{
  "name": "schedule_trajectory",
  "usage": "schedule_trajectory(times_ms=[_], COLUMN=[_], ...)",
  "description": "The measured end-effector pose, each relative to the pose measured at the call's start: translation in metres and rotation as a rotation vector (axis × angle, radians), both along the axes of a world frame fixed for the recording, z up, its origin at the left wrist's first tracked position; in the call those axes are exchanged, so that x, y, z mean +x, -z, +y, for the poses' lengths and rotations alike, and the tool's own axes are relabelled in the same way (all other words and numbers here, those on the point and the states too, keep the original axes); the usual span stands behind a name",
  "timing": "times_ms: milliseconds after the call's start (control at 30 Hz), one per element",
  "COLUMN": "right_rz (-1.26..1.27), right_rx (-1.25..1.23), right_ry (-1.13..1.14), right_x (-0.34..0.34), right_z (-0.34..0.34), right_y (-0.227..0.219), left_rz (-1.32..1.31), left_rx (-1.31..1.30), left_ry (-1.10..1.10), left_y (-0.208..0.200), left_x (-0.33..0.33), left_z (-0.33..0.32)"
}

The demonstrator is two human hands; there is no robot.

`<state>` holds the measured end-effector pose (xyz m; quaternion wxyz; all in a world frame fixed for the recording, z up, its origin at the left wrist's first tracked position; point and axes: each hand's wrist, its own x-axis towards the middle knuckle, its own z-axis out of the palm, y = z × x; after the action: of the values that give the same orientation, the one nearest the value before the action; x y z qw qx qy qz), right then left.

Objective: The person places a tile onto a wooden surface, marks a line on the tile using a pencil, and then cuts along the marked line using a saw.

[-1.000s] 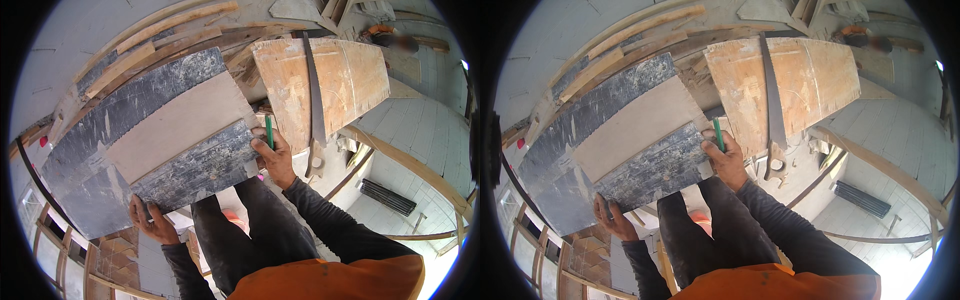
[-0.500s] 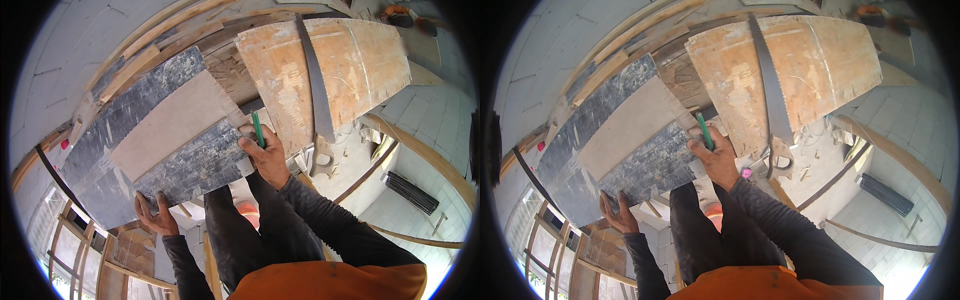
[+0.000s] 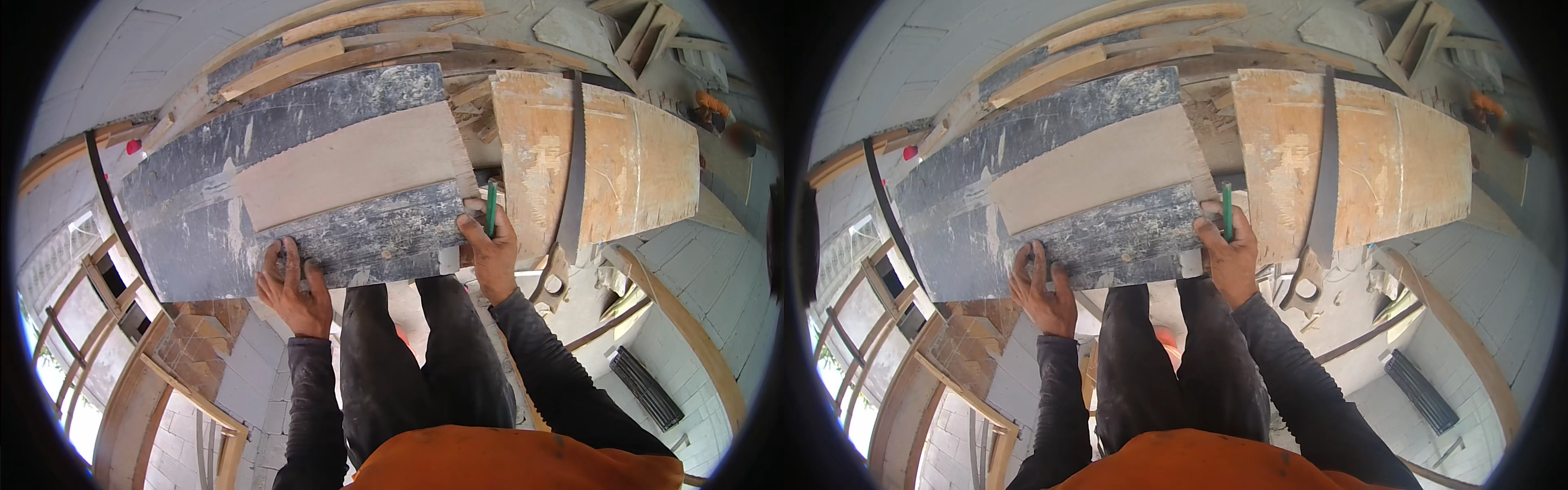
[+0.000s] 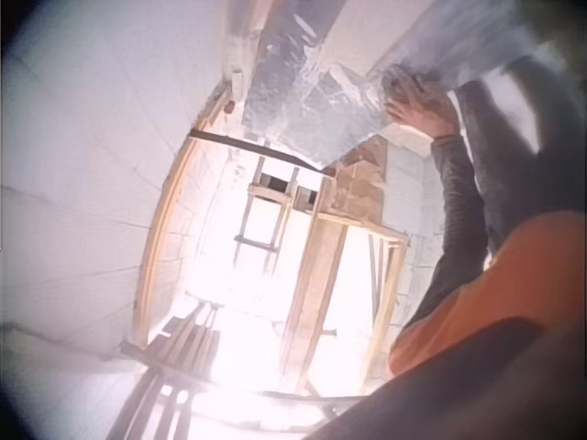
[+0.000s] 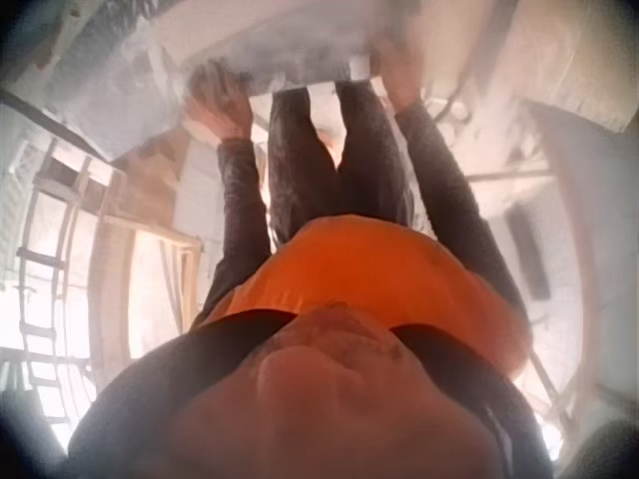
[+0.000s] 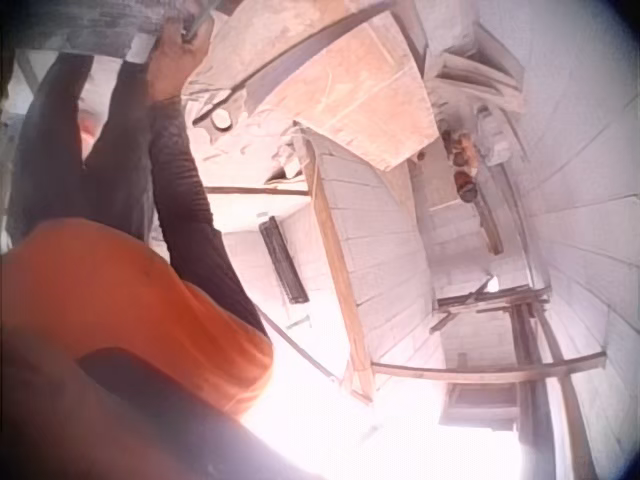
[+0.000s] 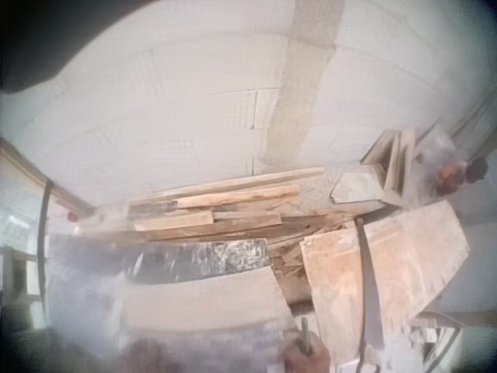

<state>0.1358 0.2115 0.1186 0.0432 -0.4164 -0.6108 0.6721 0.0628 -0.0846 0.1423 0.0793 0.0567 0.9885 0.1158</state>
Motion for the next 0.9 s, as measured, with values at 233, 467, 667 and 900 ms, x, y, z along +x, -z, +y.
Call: schedule_trajectory(times_ms=[233, 467, 667, 900], right_rz=[-0.061, -0.160, -0.262, -0.373], right_rx=[-0.109, -0.077, -0.032, 0.012], right_ry=[0.024, -0.033, -0.012, -0.041], right_x=[-0.007, -0.002, -0.015, -0.023], right_z=[0.001, 0.010, 0.000, -0.002], right_y=[-0.010, -0.007, -0.022, -0.035], left_rz=[0.010, 0.066, -0.009, -0.119], left_rx=[0.089, 0.215, 0.245, 0.350], left_ry=[-0.184, -0.248, -0.265, -0.319], left_y=[-0.003, 0.003, 0.008, 0.007], left_x=[0.007, 0.007, 0.014, 0.014], left_z=[0.028, 0.025, 0.029, 0.033])
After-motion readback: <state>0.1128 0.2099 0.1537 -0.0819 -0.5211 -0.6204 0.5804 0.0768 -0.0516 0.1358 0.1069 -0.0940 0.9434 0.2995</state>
